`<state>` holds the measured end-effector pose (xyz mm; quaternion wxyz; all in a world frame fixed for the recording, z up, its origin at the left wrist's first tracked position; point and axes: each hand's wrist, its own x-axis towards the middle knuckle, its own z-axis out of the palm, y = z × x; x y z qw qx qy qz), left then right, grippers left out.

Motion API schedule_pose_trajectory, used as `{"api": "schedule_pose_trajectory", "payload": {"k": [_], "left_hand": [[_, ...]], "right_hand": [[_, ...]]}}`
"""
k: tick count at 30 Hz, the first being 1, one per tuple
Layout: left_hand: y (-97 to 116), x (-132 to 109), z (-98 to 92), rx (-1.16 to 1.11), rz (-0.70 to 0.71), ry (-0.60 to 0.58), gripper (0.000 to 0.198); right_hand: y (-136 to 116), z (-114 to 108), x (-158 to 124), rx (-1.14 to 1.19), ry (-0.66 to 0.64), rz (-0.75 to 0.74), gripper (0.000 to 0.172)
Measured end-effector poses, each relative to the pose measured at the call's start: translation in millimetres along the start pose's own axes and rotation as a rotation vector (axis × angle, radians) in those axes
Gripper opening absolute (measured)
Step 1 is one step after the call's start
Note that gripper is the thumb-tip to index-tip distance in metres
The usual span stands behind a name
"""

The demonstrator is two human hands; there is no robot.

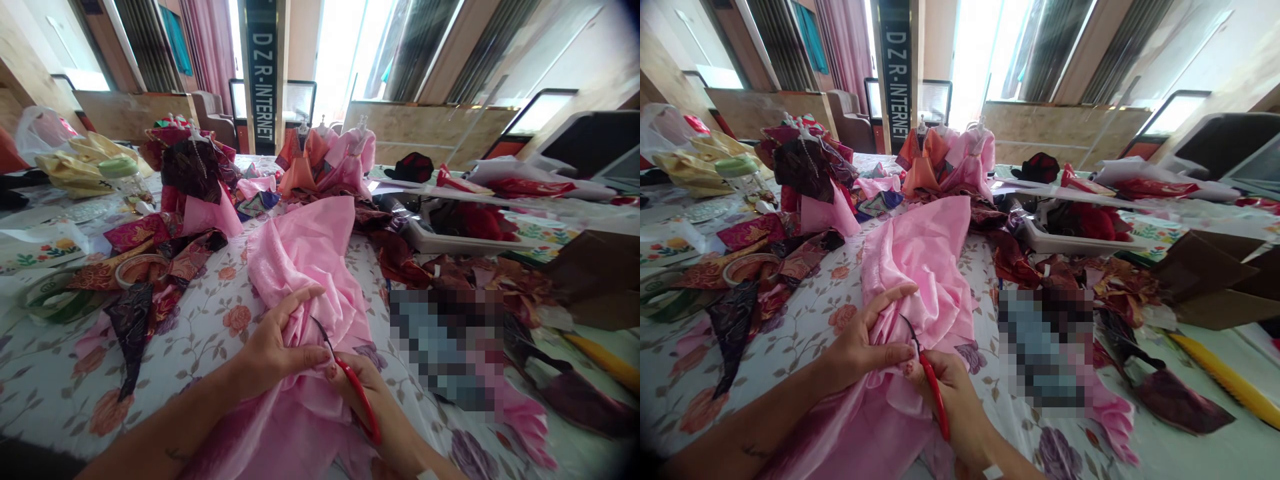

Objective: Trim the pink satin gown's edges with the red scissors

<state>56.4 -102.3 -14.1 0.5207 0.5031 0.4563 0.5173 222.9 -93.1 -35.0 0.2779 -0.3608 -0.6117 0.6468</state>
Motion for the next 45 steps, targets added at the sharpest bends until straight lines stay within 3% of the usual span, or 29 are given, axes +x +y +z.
{"api": "schedule_pose_trajectory", "payload": {"k": [5,11,16,30,45], "left_hand": [[-2,2,-3.4,0.020,0.038,0.031,0.064],[0,9,-11.2,0.070,0.059,0.101,0.033],[3,13,-16.5,0.094,0.094,0.081,0.018],[4,14,-20.7,0.045,-0.076,0.066,0.035],[17,10,-14.3,-0.132,-0.236,0.031,0.040]], "right_hand": [[1,0,1,0.124,0.022,0.100,0.050],[6,-1,2,0.152,0.038,0.147,0.051],[11,-1,3,0.117,0.049,0.149,0.052],[5,0,-1,0.062,0.051,0.142,0.051],[-7,-6,3,-0.067,-0.066,0.032,0.049]]}}
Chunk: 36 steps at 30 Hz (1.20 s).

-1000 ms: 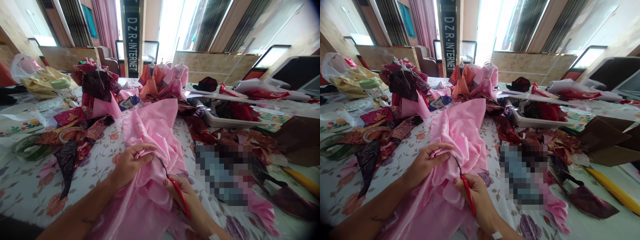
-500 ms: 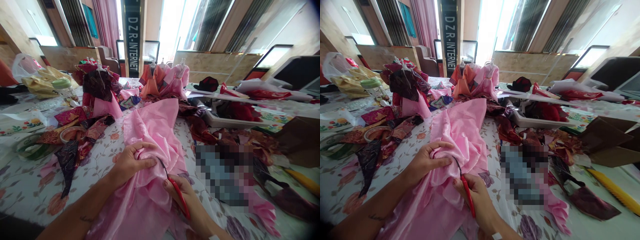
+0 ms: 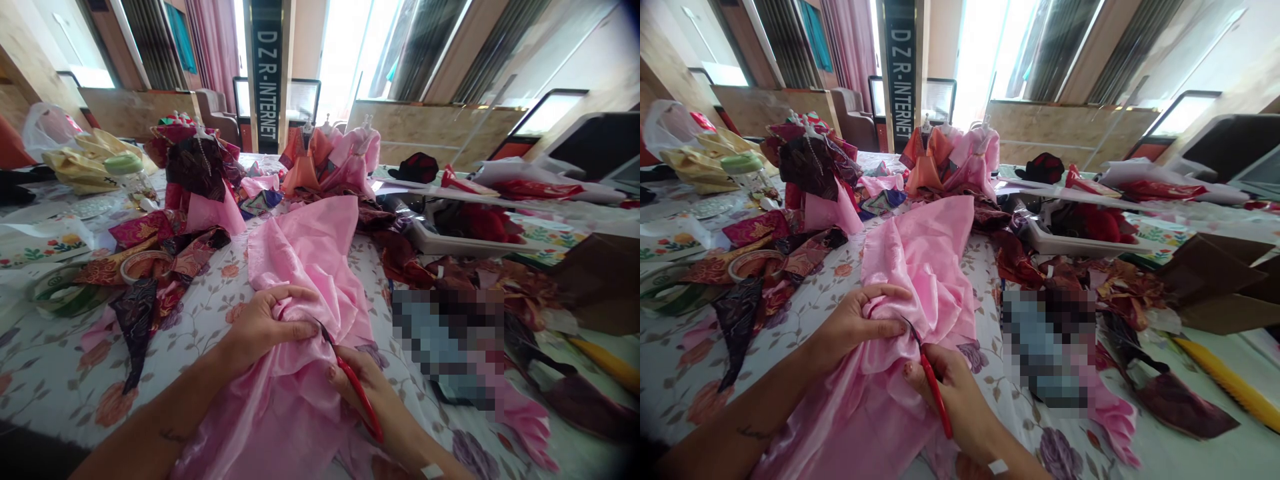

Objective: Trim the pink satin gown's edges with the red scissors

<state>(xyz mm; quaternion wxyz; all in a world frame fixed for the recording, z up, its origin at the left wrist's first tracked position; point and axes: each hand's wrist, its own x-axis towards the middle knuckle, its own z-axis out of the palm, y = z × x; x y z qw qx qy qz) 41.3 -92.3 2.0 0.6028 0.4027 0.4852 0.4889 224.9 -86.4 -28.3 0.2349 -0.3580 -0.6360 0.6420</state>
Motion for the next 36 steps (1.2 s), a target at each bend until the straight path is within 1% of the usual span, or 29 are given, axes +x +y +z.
{"api": "schedule_pose_trajectory", "payload": {"k": [6,11,17,20,28,33,36], "left_hand": [[-1,0,0.2,-0.045,-0.017,-0.017,0.040],[-2,1,-0.1,-0.077,-0.021,-0.021,0.041],[-4,1,0.9,-0.099,-0.023,-0.016,0.042],[-4,1,1.4,-0.103,-0.031,-0.008,0.043],[-4,1,-0.2,-0.045,-0.001,-0.007,0.046],[-4,2,-1.1,-0.008,0.010,-0.001,0.047],[-3,2,-1.5,0.012,-0.006,-0.019,0.048]], "right_hand": [[-1,0,1,-0.001,0.006,-0.025,0.050],[1,2,0,0.010,0.026,0.008,0.051],[4,3,-1,0.031,0.036,0.002,0.052],[7,3,-1,0.042,0.043,0.025,0.053],[9,5,0,0.068,0.075,0.089,0.056],[8,4,0,0.098,0.041,0.085,0.053],[9,1,1,0.073,0.024,0.050,0.051]]}}
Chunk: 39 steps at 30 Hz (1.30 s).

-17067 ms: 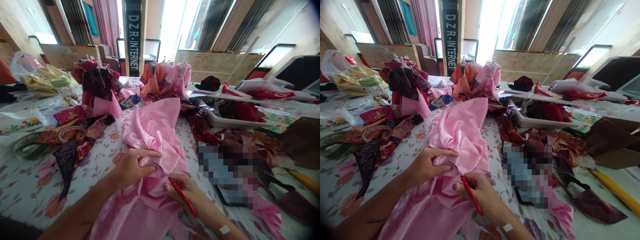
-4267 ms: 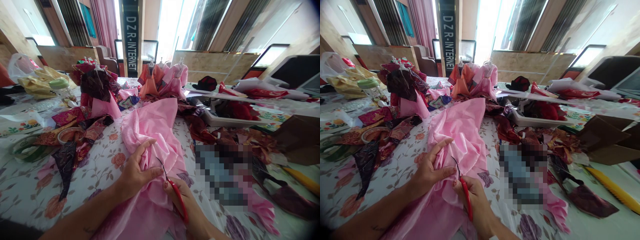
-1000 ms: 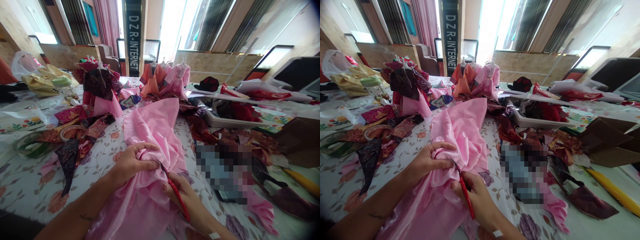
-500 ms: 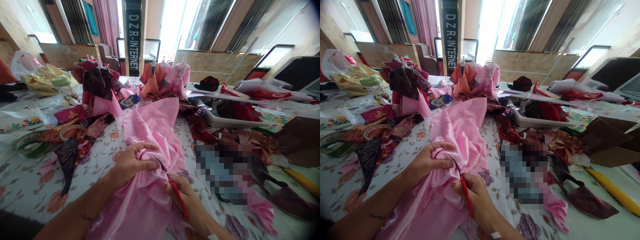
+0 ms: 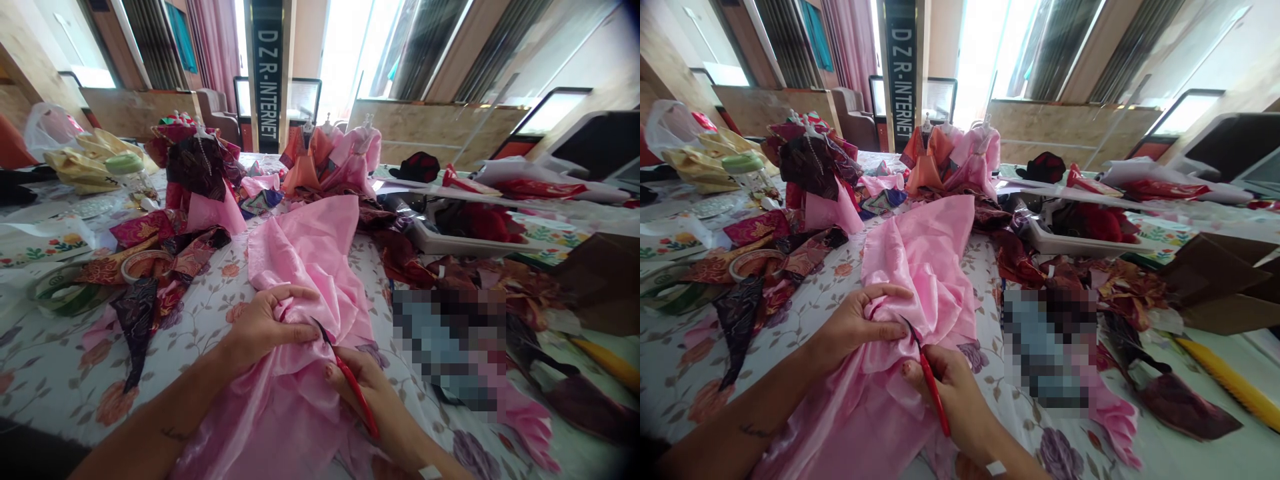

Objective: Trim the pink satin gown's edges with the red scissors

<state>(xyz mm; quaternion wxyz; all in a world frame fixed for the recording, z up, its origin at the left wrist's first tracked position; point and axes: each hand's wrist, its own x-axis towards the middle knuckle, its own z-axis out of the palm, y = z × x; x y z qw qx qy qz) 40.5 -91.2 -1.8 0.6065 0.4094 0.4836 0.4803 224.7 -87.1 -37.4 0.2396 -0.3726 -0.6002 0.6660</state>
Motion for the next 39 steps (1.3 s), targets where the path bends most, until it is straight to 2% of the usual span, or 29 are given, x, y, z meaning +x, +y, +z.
{"api": "schedule_pose_trajectory", "payload": {"k": [20,39], "left_hand": [[0.6,-1.9,-1.2,-0.074,-0.045,-0.086,0.045],[0.3,-0.1,-2.8,-0.097,-0.082,-0.103,0.048]], "right_hand": [[-4.6,-3.1,-2.1,-0.062,-0.037,-0.023,0.052],[1.9,-1.7,-1.5,0.018,-0.050,-0.021,0.052]]}}
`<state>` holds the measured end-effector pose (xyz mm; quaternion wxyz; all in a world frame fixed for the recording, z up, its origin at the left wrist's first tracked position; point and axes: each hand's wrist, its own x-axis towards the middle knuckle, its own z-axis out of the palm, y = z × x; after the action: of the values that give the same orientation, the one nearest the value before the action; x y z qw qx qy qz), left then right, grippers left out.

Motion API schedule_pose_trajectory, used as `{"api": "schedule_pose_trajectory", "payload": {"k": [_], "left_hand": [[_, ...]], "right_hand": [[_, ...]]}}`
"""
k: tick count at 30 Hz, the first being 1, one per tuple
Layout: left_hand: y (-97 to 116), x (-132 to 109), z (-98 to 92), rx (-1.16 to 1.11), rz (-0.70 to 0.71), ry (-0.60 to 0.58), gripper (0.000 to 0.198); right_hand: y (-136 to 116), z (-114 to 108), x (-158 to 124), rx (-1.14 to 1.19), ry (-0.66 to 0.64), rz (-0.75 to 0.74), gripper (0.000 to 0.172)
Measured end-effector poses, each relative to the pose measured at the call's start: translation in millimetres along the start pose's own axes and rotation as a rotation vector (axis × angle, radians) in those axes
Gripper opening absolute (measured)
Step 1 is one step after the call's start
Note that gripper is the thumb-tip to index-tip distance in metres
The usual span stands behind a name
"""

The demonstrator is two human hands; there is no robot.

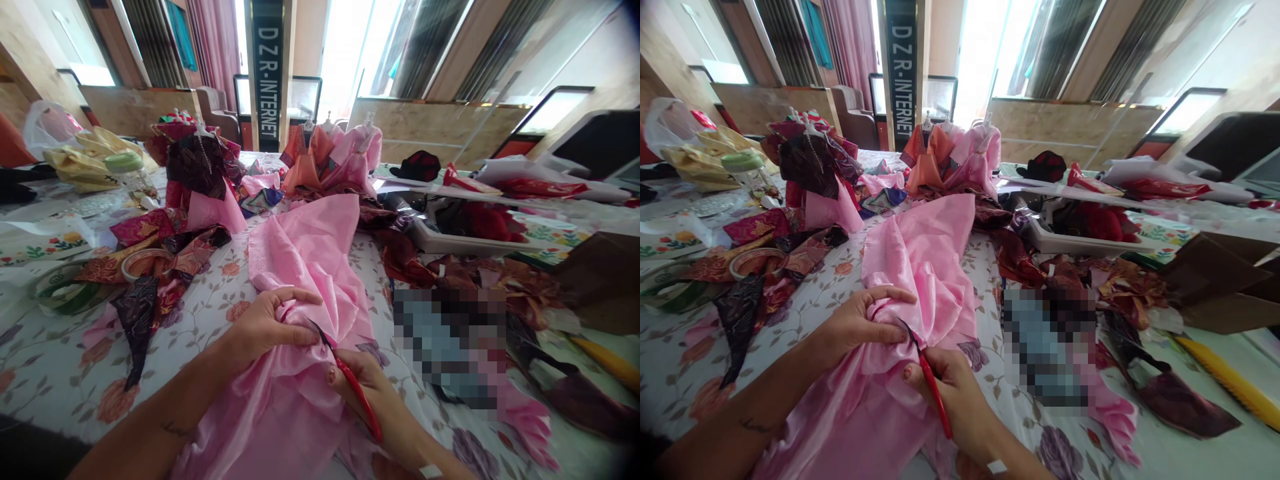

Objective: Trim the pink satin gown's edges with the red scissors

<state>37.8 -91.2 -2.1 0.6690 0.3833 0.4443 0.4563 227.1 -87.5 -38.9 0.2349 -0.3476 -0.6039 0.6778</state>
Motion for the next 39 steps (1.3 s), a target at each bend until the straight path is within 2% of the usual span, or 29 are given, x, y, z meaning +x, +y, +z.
{"api": "schedule_pose_trajectory", "payload": {"k": [5,11,15,18,23,29,39], "left_hand": [[0,0,0.4,0.057,0.023,0.008,0.048],[1,1,-0.8,0.282,0.173,0.116,0.050],[-2,4,-4.4,0.288,0.213,0.187,0.048],[-4,5,-5.9,0.275,0.227,0.195,0.045],[-4,3,-4.9,0.239,0.204,0.181,0.047],[1,1,-2.6,0.164,0.113,0.139,0.051],[2,1,-4.4,0.188,0.064,0.102,0.054]], "right_hand": [[0,2,1,0.004,0.023,0.023,0.053],[1,2,1,0.032,0.084,0.074,0.050],[1,-1,2,0.022,0.113,0.089,0.049],[0,-1,3,0.021,0.116,0.093,0.049],[-3,-1,2,0.007,0.086,0.084,0.049],[-9,-2,-2,-0.047,0.020,0.056,0.051],[-7,-4,-1,-0.048,-0.049,0.003,0.048]]}}
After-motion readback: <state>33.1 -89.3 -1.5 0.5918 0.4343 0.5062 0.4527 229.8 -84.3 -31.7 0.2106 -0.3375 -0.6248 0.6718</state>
